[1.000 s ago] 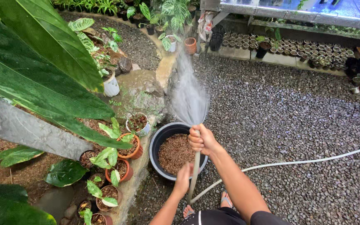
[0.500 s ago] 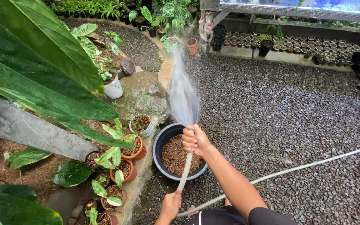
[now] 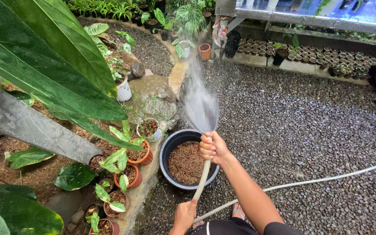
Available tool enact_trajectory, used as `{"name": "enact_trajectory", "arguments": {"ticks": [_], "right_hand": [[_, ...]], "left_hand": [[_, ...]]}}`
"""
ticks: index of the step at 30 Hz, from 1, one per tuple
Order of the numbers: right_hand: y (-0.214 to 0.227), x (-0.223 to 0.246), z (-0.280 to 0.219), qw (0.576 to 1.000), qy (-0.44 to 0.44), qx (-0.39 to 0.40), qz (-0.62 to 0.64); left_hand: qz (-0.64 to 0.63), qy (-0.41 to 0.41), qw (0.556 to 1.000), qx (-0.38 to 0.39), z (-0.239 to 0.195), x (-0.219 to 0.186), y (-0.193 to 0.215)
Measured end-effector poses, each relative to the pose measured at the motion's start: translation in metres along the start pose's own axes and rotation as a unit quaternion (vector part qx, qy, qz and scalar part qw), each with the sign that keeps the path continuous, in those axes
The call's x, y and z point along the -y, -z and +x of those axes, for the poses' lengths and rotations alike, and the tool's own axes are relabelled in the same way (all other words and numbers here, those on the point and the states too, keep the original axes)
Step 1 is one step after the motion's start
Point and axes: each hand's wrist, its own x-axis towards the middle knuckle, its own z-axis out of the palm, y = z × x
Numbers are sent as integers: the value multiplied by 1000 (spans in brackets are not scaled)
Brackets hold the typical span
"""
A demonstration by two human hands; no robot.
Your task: The person uses a hose to water various potted plants and a large container filled with soil in a greenhouse. They systematically move the hose to cover different areas, ensuring the plants and soil receive water.
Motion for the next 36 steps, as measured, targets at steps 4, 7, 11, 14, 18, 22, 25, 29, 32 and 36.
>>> {"name": "enact_trajectory", "arguments": {"ticks": [4, 7, 11, 14, 18, 22, 25, 29, 32, 36], "right_hand": [[3, 4, -2, 1000, -2, 14, 1], [2, 8, 0, 1000, 5, -8, -21], [-1, 5, -1, 1000, 11, -18, -23], [-2, 0, -1, 999, 10, -37, -32], [-4, -2, -1, 998, -2, -50, -44], [-7, -3, 1, 998, -11, -30, -48], [-6, -3, -2, 999, -21, -29, -38], [-5, -3, -7, 997, -22, -47, -49], [-7, -10, -4, 995, -12, -68, -73], [-11, -18, -5, 970, 8, -204, -132]], "left_hand": [[-91, 84, 990, 60, -1, -7, -4], [-71, 38, 995, 50, 4, -3, -9], [-23, 19, 999, 43, 18, 9, -15], [-59, 34, 997, 47, 16, 16, -18], [-68, 18, 995, 66, 17, 19, -19], [-125, 52, 982, 135, 13, 11, -15], [-139, -62, 985, 83, 15, -16, -1], [-207, -165, 963, -54, 16, -123, 51], [-293, -308, 905, 13, -11, -240, 104], [-357, -463, 774, 245, -77, -371, 160]]}}
